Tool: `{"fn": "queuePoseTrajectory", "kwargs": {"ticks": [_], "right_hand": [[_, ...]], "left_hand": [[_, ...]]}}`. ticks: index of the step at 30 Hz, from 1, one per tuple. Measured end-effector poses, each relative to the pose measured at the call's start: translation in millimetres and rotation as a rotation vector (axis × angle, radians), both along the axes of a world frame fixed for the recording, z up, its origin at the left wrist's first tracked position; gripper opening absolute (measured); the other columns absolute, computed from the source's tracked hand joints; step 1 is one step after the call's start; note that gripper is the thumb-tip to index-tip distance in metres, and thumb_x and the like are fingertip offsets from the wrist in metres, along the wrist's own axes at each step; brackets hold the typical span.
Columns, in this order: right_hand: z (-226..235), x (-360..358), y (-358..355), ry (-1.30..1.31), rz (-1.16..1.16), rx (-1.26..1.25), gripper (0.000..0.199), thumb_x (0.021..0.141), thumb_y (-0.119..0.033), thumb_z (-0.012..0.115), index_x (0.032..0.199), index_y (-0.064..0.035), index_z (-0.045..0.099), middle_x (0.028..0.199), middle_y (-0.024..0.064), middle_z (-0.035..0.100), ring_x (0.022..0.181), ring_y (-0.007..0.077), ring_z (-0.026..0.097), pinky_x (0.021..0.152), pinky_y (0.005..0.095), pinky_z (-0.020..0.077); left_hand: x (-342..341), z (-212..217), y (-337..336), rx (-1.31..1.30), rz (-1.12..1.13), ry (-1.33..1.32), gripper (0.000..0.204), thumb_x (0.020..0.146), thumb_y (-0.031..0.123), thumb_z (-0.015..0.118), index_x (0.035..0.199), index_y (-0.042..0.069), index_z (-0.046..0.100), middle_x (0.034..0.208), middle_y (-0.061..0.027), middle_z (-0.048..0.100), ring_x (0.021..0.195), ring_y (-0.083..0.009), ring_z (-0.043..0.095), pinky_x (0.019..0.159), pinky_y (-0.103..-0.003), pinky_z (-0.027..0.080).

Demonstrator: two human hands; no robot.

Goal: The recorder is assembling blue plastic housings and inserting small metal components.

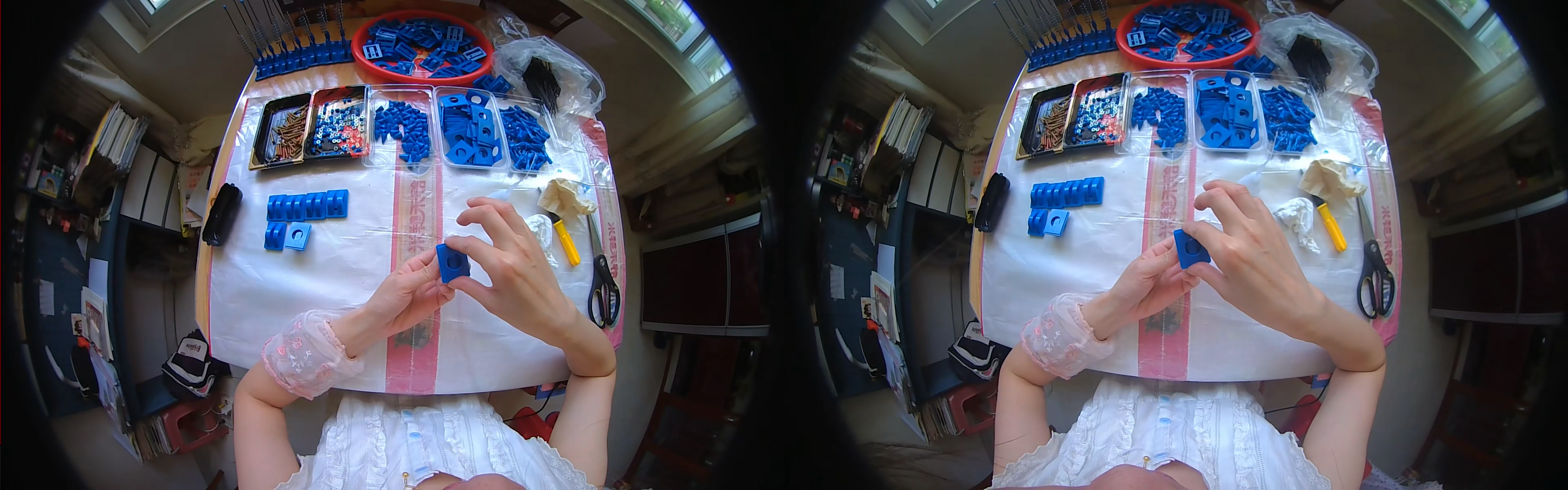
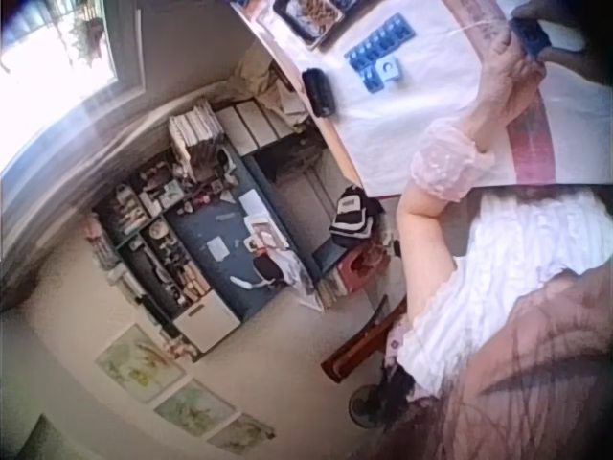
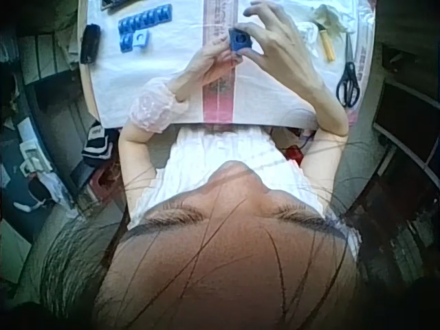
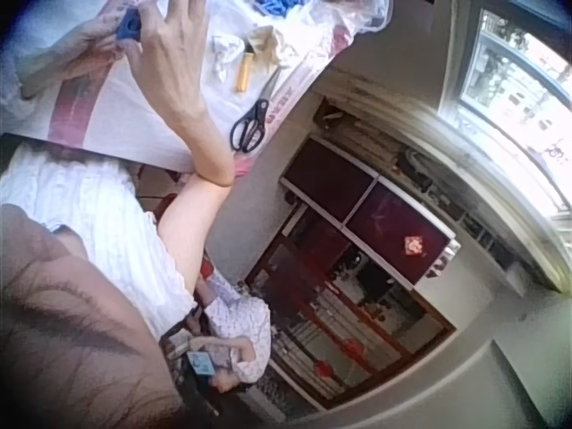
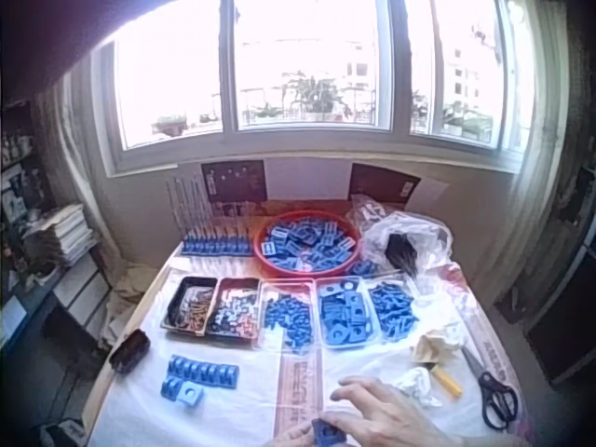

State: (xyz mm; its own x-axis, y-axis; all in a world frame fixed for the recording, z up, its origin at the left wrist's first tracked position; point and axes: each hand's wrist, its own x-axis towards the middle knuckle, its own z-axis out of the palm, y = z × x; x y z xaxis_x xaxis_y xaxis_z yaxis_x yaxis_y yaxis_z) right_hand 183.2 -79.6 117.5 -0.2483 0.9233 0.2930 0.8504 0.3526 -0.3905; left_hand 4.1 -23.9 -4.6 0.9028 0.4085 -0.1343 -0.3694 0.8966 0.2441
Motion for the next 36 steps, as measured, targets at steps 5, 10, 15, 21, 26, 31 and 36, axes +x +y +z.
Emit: {"fn": "queuePoseTrajectory", "kwargs": {"ticks": [5, 10, 15, 21, 26, 31, 36], "right_hand": [[0.3, -0.1, -0.1, 0.008, 0.000, -0.001, 0.037, 0.068, -0.009, 0.084, 0.101, -0.0011, 0.070, 0.121, 0.0151, 0.059, 0.128, 0.0350, 0.051, 0.102, 0.0461, 0.0469], [0.4, 0.2, -0.5, 0.003, -0.001, -0.006, 0.036, 0.068, -0.010, 0.084, 0.101, -0.0012, 0.070, 0.122, 0.0150, 0.059, 0.128, 0.0349, 0.051, 0.102, 0.0458, 0.0470], [-0.6, -0.2, -0.2, -0.002, 0.000, 0.005, 0.035, 0.068, -0.010, 0.084, 0.100, -0.0015, 0.071, 0.121, 0.0149, 0.059, 0.128, 0.0348, 0.051, 0.102, 0.0459, 0.0472], [-0.6, -0.5, -0.1, -0.003, -0.003, 0.003, 0.035, 0.068, -0.010, 0.084, 0.099, -0.0015, 0.071, 0.121, 0.0149, 0.059, 0.129, 0.0350, 0.051, 0.101, 0.0462, 0.0470], [-1.7, -0.7, -0.2, -0.013, -0.004, 0.010, 0.035, 0.068, -0.010, 0.084, 0.099, -0.0014, 0.070, 0.121, 0.0150, 0.060, 0.129, 0.0349, 0.051, 0.101, 0.0460, 0.0469], [-1.9, -0.9, 0.2, -0.013, 0.000, 0.022, 0.035, 0.069, -0.010, 0.084, 0.099, -0.0013, 0.070, 0.121, 0.0151, 0.060, 0.128, 0.0350, 0.051, 0.100, 0.0459, 0.0468], [-3.0, -0.8, 0.2, -0.007, -0.003, 0.021, 0.035, 0.069, -0.010, 0.084, 0.099, -0.0013, 0.069, 0.121, 0.0152, 0.060, 0.128, 0.0350, 0.051, 0.100, 0.0459, 0.0468]], "left_hand": [[0.1, -1.9, -0.6, 0.002, 0.003, -0.021, 0.039, 0.106, 0.021, 0.058, 0.140, 0.005, 0.048, 0.121, -0.0047, 0.061, 0.104, -0.0110, 0.060, 0.088, -0.026, 0.052], [-0.1, -1.9, 0.0, -0.008, 0.001, -0.016, 0.039, 0.106, 0.021, 0.058, 0.140, 0.005, 0.048, 0.122, -0.0050, 0.060, 0.104, -0.0111, 0.059, 0.088, -0.026, 0.052], [-0.3, -0.6, 0.2, -0.009, -0.003, -0.006, 0.038, 0.106, 0.021, 0.058, 0.140, 0.004, 0.048, 0.122, -0.0049, 0.060, 0.104, -0.0109, 0.059, 0.088, -0.027, 0.052], [-0.4, -0.6, -0.2, -0.006, 0.000, -0.002, 0.038, 0.107, 0.021, 0.058, 0.140, 0.005, 0.049, 0.121, -0.0046, 0.060, 0.104, -0.0108, 0.059, 0.087, -0.026, 0.051], [-0.6, 0.4, 0.2, -0.010, 0.000, 0.009, 0.038, 0.106, 0.021, 0.058, 0.140, 0.006, 0.049, 0.121, -0.0041, 0.060, 0.103, -0.0109, 0.059, 0.087, -0.027, 0.051], [-1.0, 2.4, -0.3, -0.004, 0.006, 0.016, 0.038, 0.106, 0.021, 0.059, 0.140, 0.007, 0.048, 0.121, -0.0038, 0.060, 0.103, -0.0110, 0.059, 0.086, -0.026, 0.051], [-1.2, 2.1, 0.4, -0.004, 0.004, 0.007, 0.038, 0.106, 0.021, 0.059, 0.139, 0.007, 0.048, 0.121, -0.0040, 0.060, 0.103, -0.0111, 0.059, 0.086, -0.026, 0.051]]}}
